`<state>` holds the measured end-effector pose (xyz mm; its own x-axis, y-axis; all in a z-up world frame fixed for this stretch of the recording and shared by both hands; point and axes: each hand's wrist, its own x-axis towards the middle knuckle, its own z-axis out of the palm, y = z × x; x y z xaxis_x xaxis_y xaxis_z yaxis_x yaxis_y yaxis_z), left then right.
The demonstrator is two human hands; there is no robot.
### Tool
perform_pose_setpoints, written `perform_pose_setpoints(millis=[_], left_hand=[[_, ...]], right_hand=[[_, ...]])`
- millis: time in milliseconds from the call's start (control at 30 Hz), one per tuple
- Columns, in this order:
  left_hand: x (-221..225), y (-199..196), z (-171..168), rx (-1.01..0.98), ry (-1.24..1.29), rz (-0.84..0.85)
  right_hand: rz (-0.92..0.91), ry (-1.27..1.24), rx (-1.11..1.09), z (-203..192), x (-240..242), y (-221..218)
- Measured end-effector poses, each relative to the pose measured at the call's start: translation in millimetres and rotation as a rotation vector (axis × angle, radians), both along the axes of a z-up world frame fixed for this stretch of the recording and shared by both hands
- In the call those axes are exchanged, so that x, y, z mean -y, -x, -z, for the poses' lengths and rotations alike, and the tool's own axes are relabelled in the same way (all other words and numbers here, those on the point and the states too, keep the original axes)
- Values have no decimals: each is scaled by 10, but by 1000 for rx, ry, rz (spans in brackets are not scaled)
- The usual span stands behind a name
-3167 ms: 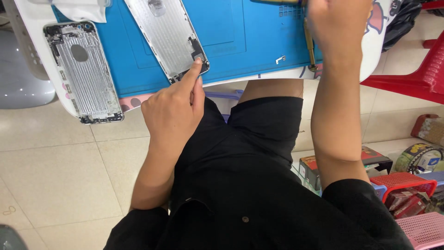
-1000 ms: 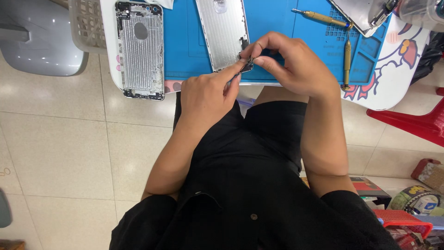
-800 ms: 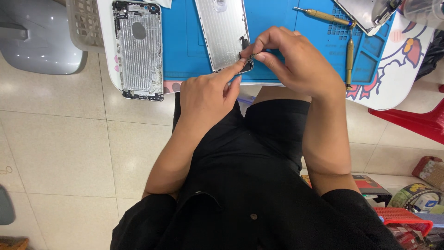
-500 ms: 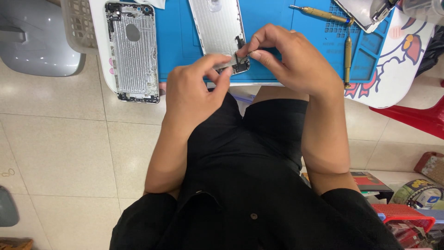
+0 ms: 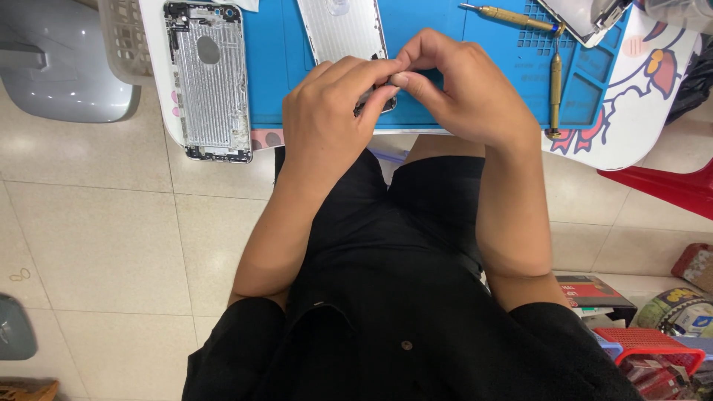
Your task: Disassembling and repairing various components of a mobile phone.
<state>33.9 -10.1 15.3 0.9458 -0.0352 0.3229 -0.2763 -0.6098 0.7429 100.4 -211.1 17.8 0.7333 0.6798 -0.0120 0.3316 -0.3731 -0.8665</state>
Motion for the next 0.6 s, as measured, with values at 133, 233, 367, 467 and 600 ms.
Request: perform_pose_setpoints(millis=[133,233,367,467,600], left_hand=[[6,-10,41,1,-46,21],[-8,-20,48,-74,-39,54],[-108,14,28,-42,-32,56],[-207,29,-8,-211,174,34],[-200,37,11,-119,234,-47]], right_hand=[[3,-7,19,20,15,13],[5,-24,49,11,16,37],[60,11,-17,9,-17,87],[23,-142,-32,42,-15,112],[34,-144,6,75,-19,131]])
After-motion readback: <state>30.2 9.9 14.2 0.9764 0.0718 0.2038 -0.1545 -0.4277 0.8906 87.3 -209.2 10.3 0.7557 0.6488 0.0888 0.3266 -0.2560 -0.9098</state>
